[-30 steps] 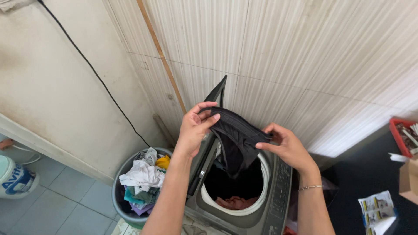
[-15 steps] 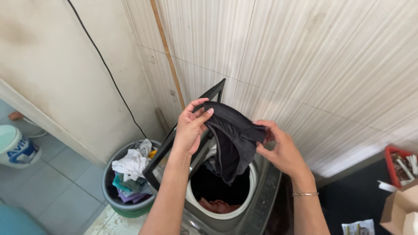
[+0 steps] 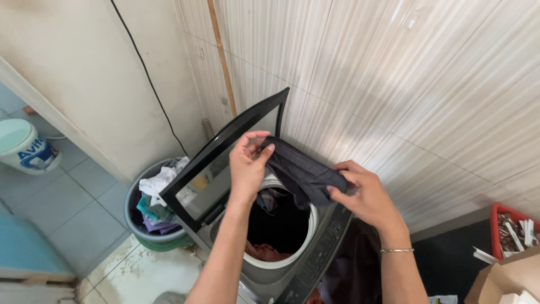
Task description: Loading clothes from a laundry basket into a top-loading washing machine.
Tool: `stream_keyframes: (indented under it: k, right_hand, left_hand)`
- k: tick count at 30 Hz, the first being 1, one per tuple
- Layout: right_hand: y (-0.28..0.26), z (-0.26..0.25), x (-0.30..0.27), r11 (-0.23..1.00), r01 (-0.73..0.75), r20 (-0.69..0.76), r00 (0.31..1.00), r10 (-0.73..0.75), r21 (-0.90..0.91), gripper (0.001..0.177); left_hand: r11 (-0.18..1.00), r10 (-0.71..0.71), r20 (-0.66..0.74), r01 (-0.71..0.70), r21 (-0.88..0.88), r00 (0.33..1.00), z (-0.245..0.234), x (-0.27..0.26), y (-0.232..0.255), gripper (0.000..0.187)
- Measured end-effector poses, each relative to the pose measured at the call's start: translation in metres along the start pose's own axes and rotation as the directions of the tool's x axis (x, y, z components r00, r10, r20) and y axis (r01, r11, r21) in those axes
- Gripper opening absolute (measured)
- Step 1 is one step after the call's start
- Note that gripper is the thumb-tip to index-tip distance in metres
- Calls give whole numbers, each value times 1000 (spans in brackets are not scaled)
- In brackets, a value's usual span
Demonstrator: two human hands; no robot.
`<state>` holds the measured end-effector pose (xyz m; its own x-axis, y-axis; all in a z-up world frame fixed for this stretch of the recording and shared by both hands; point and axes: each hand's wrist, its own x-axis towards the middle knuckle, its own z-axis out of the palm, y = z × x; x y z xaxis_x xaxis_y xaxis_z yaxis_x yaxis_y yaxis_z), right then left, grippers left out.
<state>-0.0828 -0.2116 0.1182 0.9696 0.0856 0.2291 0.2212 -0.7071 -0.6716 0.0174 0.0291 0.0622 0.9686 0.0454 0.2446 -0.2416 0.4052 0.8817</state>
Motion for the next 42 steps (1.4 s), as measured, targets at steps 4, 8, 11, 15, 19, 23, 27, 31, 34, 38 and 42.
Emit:
stream_keyframes:
  k: [4,8,11,15,19,23,27,31,34,38,42]
  right_hand:
    - [11,12,7,982,-146,22,989,144,123,27]
    - [14,32,13,875,-362,11,925,379,322,28]
    - [-14,38,17,701,-319,57,927,370,638,29]
    - [-29,49,23,521,-191,22,949,314,832,35]
    - [-8,55,33,687,-115,-129,947,293,718,31]
    - [-21,58,40,772,-148,-237,901,363,618,30]
    - [-32,81,50,881,-100,-347,894,283,462,34]
    - [-78,101,54,817,-90,-279,914,296,570,42]
    - [-97,109,48,644,-168,-109,923,368,746,49]
    - [-70,134,44,589,-139,-129,912,390,796,49]
    - [-62,154,41,697,-101,-305,848,434,710,48]
  left_hand:
    - [992,52,-80,-43,115,995,16,-18,1,27]
    - [980,140,-150,-115,165,979,41,-43,9,26]
    - [967,175,-80,-156,204,981,57,-62,29,32]
    - [973,85,189,-122,197,978,61,-72,51,59]
    - [997,34,352,-57,54,936,32,-56,32,65]
    - [999,-42,128,45,-27,991,-7,-31,4,44]
    - [899,-404,81,411,-152,911,-24,-24,13,60]
    - [699,-679,142,693,-176,721,-45,-23,-33,73]
    - [566,-723,251,760,-319,644,-57,-17,-28,81]
    - [525,-585,459,743,-415,669,-62,-5,3,78]
    - [662,-568,442,705,-257,694,-64,-4,6,55]
